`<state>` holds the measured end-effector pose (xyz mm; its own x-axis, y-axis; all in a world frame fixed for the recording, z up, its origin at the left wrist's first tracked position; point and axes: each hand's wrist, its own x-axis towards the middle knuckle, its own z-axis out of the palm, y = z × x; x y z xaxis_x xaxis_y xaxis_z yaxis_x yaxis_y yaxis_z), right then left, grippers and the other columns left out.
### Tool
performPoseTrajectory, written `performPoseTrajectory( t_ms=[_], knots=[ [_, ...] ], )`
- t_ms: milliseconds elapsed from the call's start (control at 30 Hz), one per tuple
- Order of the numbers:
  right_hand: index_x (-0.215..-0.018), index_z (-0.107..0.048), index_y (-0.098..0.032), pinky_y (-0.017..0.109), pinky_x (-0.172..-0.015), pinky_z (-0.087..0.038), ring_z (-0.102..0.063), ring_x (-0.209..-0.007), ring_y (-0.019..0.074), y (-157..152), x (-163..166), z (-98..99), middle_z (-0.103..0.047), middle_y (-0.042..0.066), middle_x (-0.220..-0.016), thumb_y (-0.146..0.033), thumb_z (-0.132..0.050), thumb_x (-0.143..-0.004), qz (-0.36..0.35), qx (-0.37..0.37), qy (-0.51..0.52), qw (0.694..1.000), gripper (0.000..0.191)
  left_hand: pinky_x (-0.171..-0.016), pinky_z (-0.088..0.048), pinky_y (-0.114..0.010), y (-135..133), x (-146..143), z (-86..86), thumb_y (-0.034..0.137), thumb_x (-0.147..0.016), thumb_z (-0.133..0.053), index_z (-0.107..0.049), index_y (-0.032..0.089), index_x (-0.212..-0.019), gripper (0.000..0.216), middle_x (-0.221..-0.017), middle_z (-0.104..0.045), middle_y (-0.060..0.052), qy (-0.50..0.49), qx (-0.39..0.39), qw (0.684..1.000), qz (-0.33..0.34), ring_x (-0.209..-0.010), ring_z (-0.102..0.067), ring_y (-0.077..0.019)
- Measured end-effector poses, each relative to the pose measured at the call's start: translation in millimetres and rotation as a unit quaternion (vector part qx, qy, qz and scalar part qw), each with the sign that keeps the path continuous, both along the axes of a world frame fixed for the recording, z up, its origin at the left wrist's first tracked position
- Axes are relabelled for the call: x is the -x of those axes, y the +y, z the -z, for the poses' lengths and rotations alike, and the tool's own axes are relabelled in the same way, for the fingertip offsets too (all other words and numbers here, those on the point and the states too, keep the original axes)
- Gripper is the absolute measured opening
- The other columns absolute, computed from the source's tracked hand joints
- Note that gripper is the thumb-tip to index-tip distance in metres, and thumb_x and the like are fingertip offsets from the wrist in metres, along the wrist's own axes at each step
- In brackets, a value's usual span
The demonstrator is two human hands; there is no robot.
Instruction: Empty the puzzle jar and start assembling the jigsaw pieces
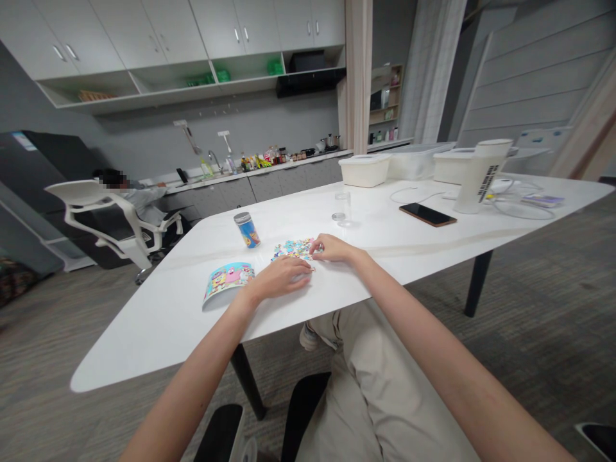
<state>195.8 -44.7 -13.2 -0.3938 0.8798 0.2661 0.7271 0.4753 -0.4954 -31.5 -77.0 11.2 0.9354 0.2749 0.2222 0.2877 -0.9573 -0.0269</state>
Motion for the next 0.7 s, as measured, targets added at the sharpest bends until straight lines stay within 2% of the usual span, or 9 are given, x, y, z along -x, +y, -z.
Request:
performPoseTrajectory(
  t_ms=[267, 400, 567, 700],
  knots=[
    [-0.078, -0.073, -0.013, 0.020, -0.069, -0.041, -0.059, -0.076, 0.0136, -3.3, 2.7, -0.9, -0.070, 0.004, -0.085, -0.009, -0.064, -0.070, 0.031, -0.008, 0.005, 0.999, 0.013, -0.096, -0.045, -0.038, 0.8, 1.2, 0.2, 0.030, -0.096, -0.045, -0.062, 0.020, -0.113, 0.027, -0.114, -0.069, -0.007, -0.002, 0.008, 1.000, -0.017, -0.106, -0.064, -0.0200],
    [-0.081, -0.074, -0.013, 0.021, -0.071, -0.042, -0.060, -0.077, 0.0141, -1.1, 2.9, 0.5, -0.071, 0.005, -0.086, -0.009, -0.062, -0.070, 0.024, -0.003, 0.015, 1.000, 0.016, -0.097, -0.044, -0.038, 2.6, 0.9, 2.4, 0.030, -0.096, -0.043, -0.063, 0.020, -0.111, 0.027, -0.115, -0.069, -0.007, 0.004, 0.003, 1.000, -0.014, -0.107, -0.063, -0.0200],
    [-0.083, -0.076, -0.014, 0.022, -0.071, -0.043, -0.060, -0.079, 0.0150, -0.1, 3.6, 3.2, -0.071, 0.005, -0.086, -0.014, -0.067, -0.072, -0.039, 0.014, 0.026, 0.999, 0.014, -0.101, -0.043, -0.037, 1.9, -1.3, 5.7, 0.029, -0.097, -0.042, -0.063, 0.021, -0.114, 0.028, -0.121, -0.067, -0.007, 0.004, 0.001, 1.000, -0.004, -0.112, -0.061, -0.0196],
    [-0.084, -0.076, -0.014, 0.022, -0.071, -0.044, -0.059, -0.075, 0.0135, -3.7, 2.8, 5.3, -0.070, 0.004, -0.082, -0.007, -0.061, -0.072, -0.023, -0.003, 0.038, 0.999, 0.020, -0.097, -0.046, -0.039, 1.5, -2.4, 8.8, 0.029, -0.095, -0.046, -0.060, 0.019, -0.114, 0.026, -0.117, -0.066, -0.010, -0.014, -0.031, 0.999, -0.032, -0.110, -0.061, -0.0225]
  ],
)
